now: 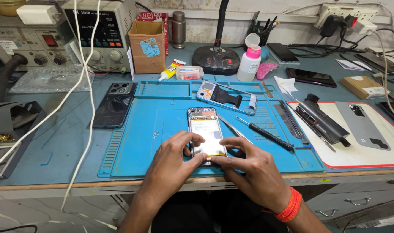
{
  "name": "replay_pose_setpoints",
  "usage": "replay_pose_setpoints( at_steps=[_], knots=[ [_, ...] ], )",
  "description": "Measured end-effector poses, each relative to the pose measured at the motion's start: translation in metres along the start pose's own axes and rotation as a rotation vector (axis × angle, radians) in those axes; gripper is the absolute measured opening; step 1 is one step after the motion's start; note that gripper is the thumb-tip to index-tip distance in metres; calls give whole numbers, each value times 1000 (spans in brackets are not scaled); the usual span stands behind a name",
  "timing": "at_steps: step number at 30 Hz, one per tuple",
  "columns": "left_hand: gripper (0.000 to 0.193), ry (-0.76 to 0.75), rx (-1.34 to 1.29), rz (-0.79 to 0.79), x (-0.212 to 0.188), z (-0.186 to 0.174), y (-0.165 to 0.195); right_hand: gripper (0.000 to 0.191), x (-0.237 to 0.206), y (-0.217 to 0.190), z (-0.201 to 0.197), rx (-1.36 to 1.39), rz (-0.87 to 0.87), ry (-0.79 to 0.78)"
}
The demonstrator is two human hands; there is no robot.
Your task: The person repairs a disassembled smartphone on a blue repair mat. They lift and reposition the phone, use a metal pry tool to work around the battery and screen assembly, press components into place, and later use a screwdriver on the phone's internal parts.
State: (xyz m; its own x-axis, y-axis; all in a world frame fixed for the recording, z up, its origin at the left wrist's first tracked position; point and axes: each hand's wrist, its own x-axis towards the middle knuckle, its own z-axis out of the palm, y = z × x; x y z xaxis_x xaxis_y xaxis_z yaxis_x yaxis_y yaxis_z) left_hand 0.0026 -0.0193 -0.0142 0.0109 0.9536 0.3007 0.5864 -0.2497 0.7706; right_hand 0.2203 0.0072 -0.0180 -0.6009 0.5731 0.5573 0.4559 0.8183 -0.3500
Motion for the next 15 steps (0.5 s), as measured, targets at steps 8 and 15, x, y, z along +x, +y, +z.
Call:
replay_pose_setpoints(
  at_steps=[8,15],
  knots=[
    [32,11,-14,19,0,1,-1,44,1,1,0,-7,50,-55],
    [38,-18,-11,-37,4,3,-1,45,1,2,0,-35,-28,-33]
  ],
)
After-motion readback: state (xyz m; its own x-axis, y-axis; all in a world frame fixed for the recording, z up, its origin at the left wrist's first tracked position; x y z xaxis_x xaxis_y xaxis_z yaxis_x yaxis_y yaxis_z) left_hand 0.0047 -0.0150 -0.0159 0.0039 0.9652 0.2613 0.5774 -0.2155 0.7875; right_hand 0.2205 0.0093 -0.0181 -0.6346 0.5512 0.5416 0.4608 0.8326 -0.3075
